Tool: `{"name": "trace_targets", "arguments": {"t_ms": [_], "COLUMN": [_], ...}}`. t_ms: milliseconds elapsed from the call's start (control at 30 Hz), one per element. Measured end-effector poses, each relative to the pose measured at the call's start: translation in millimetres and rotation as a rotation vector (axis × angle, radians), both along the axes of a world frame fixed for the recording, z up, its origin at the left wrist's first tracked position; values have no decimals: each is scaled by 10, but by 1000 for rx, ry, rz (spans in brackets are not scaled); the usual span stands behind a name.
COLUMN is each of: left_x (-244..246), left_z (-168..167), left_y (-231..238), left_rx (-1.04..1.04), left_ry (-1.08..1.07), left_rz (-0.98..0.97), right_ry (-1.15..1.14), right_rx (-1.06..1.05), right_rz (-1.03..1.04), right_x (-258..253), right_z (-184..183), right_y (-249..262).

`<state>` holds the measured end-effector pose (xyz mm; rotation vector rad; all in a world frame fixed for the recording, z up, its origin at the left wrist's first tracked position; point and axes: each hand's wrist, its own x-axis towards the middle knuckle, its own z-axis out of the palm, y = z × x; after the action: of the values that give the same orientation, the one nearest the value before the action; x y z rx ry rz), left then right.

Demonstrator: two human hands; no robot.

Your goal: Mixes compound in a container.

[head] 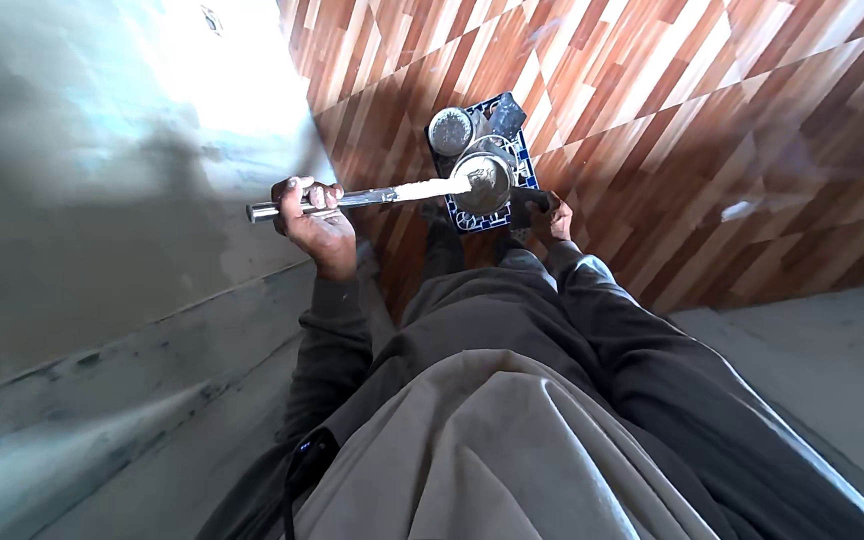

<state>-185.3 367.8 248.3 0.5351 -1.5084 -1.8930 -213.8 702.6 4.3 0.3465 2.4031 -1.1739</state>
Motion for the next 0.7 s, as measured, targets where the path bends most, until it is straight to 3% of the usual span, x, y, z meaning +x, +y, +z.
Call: {"name": "trace_targets", "arguments": {"t_ms": [167,333,433,533,700], "left_x": [37,-52,-106,-145,-109], "left_z": [46,36,24,8,89], "left_y": [134,208,223,190,117], "left_rx": [-7,-30,-22,-6,13], "left_ry": [-90,-133,-144,-98,-78], "left_rz": [44,137,174,175,166], "right_ry": [157,285,348,341,172], "right_rx": [-220,-565,-663,-575,-368], "right_rz": [60,157,223,228,137], "right_x": [1,16,57,50,-84], "right_z": [329,1072,1318,1232,678], "right_y": [-248,-861,-1138,-1195,-793]}}
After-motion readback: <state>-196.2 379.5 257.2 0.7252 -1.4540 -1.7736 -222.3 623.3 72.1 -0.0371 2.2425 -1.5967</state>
